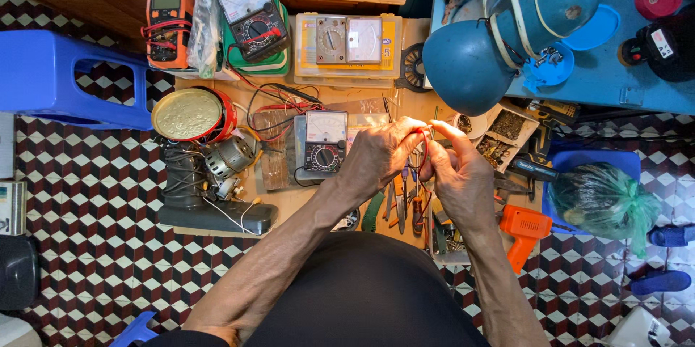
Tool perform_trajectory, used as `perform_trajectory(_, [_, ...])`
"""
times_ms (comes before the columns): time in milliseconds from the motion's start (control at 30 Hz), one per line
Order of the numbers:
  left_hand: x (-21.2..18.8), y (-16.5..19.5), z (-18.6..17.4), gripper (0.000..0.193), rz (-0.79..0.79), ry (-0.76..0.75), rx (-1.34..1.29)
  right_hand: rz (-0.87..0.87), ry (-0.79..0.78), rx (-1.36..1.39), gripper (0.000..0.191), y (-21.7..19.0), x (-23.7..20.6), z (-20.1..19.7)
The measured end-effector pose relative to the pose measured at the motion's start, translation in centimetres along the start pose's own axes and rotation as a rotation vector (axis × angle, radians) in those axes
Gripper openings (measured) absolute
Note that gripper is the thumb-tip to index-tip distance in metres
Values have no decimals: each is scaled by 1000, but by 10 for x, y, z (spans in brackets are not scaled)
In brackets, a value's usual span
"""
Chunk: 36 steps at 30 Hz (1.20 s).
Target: The person manipulates small wires and components on a cluttered workbench, then uses multimeter probes to test a device and adjusts the dial on an analog meter. The person handles wires, probes, and meters throughout the clip.
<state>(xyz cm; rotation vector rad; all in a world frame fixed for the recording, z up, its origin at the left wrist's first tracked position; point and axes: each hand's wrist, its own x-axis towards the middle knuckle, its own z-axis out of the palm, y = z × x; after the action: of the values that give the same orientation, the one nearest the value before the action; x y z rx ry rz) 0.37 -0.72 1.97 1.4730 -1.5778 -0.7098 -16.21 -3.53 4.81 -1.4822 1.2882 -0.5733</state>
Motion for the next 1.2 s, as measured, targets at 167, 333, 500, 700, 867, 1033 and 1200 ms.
perform_trajectory(167, [1, 1, 0, 17, -45, -31, -47, 34, 6, -52, 40, 1, 1, 0])
perform_trajectory(333, [1, 1, -2, 17, -15, -13, -38, 35, 6, -68, 40, 1, 3, 1])
perform_trajectory(500, [1, 1, -1, 18, -53, -27, -46, 0, -4, -73, 41, -5, 3, 1])
perform_trajectory(700, [-3, -1, 2, 26, -36, 12, 70, 135, -31, 87, 43, -19, 6, -3])
perform_trajectory(867, [-8, -4, -6, 36, 147, 92, 167, 185, -98, 225, 44, -22, 10, -6])
perform_trajectory(1033, [-5, 5, -7, 30, 13, 76, 22, 227, -139, 237, 47, -21, 8, -10])
perform_trajectory(1200, [1, 12, -4, 30, -471, -76, -248, 193, -164, 289, 46, -19, 7, -13])
